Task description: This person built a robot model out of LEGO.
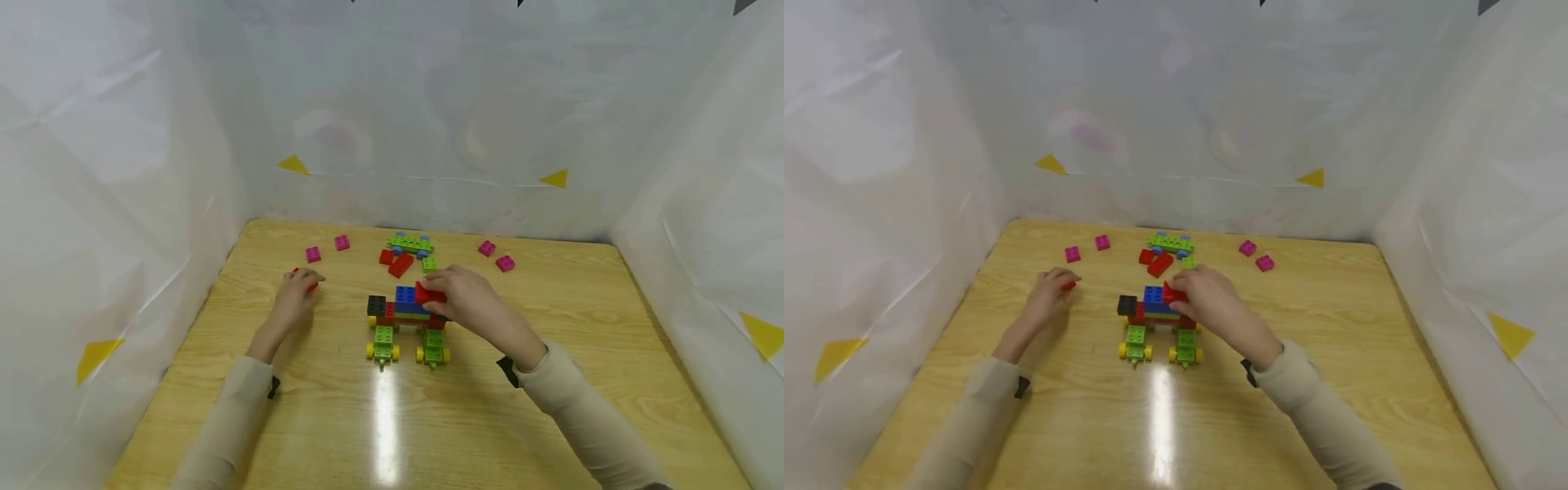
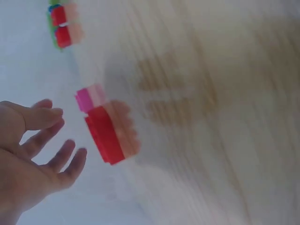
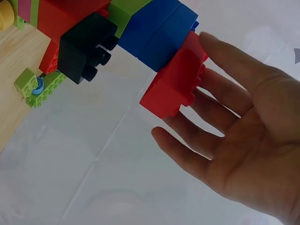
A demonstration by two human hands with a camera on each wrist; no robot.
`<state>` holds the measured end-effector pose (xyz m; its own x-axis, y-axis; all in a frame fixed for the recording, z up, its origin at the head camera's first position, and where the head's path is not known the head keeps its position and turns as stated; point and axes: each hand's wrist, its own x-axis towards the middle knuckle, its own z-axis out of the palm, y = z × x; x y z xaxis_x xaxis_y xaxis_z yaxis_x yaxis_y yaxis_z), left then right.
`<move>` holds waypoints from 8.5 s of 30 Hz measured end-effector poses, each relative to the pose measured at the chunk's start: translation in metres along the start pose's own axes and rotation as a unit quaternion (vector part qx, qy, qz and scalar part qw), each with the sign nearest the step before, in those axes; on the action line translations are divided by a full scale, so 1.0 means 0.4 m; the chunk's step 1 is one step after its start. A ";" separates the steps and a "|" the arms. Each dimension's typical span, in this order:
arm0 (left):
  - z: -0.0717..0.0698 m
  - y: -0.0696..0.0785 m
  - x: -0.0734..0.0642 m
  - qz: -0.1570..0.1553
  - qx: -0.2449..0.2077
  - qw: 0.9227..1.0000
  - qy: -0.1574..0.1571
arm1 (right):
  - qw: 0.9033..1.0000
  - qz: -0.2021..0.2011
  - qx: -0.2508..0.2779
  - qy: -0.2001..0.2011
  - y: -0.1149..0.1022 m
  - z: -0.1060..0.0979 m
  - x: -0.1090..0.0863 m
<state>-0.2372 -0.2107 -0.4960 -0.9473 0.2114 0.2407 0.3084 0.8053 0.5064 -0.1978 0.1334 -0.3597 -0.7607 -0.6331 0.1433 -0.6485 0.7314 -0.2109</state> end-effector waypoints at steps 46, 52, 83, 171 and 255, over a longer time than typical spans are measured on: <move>-0.116 0.212 0.031 0.070 -0.049 0.993 0.082 | 0.982 -0.011 0.176 0.072 0.049 0.056 0.002; -0.129 0.283 0.021 0.102 -0.095 0.988 0.061 | 0.982 -0.007 0.176 0.069 0.046 0.056 0.001; -0.046 0.398 0.036 0.232 -0.066 0.970 -0.017 | 0.981 -0.018 0.176 0.081 0.040 0.057 -0.001; -0.030 0.413 0.038 0.183 -0.038 0.980 -0.063 | 0.978 -0.009 0.187 0.095 0.043 0.076 -0.007; -0.025 0.377 -0.010 0.175 -0.183 0.961 -0.113 | 0.968 -0.020 0.238 0.083 0.012 0.092 -0.052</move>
<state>-0.1862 -0.0955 -0.4122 -0.7618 0.5825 0.2835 0.5820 0.4233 0.6943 -0.1840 0.1410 -0.3992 -0.7546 -0.5810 0.3050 -0.6211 0.4824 -0.6177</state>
